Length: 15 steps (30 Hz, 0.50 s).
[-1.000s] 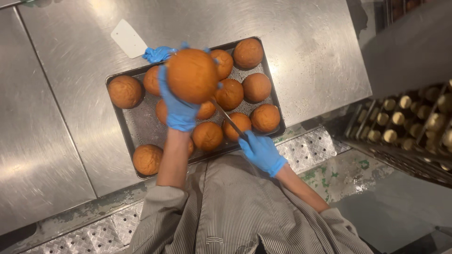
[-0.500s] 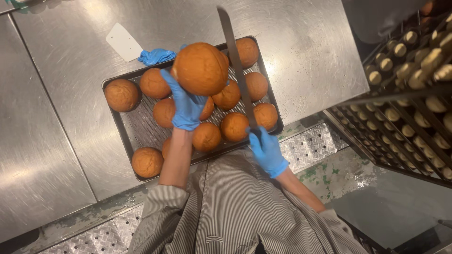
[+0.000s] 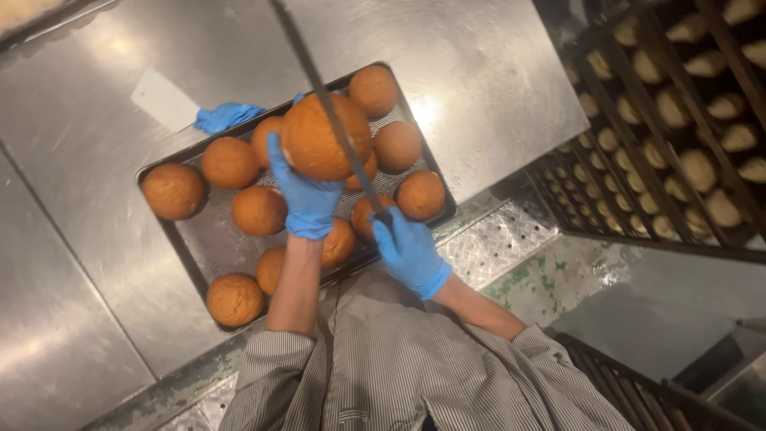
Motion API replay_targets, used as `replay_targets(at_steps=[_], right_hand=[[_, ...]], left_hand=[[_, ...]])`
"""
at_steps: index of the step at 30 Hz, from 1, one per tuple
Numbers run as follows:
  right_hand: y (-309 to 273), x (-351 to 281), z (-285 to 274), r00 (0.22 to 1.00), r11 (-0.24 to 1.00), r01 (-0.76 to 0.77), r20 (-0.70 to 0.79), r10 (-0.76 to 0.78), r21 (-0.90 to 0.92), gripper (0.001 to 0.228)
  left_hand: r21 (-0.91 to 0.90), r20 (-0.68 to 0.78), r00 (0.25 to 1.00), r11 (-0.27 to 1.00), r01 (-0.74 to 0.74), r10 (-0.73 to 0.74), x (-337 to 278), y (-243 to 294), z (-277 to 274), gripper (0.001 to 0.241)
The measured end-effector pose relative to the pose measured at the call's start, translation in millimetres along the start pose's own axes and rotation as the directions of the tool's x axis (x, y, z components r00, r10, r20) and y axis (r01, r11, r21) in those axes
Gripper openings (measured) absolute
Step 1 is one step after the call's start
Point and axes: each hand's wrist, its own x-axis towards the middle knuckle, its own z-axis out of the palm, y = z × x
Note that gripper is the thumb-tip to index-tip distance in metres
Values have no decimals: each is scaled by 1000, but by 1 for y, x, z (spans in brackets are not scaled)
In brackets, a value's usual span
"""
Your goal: The person picks up bread rolls one by one from a tray and makes several deep crosswise cuts into the top of each roll using a long serrated knife before returning them to the tray.
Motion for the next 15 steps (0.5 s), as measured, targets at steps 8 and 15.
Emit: replay_targets(at_steps=[8, 15], right_hand=[[4, -32, -10, 985, 982, -6, 169, 38, -187, 28], [7, 9, -4, 995, 979, -64, 57, 76, -194, 30]], left_hand=[[-152, -161, 978, 983, 105, -129, 0, 14, -6, 90], [-82, -78, 977, 978, 190, -197, -4, -14, 12, 82]])
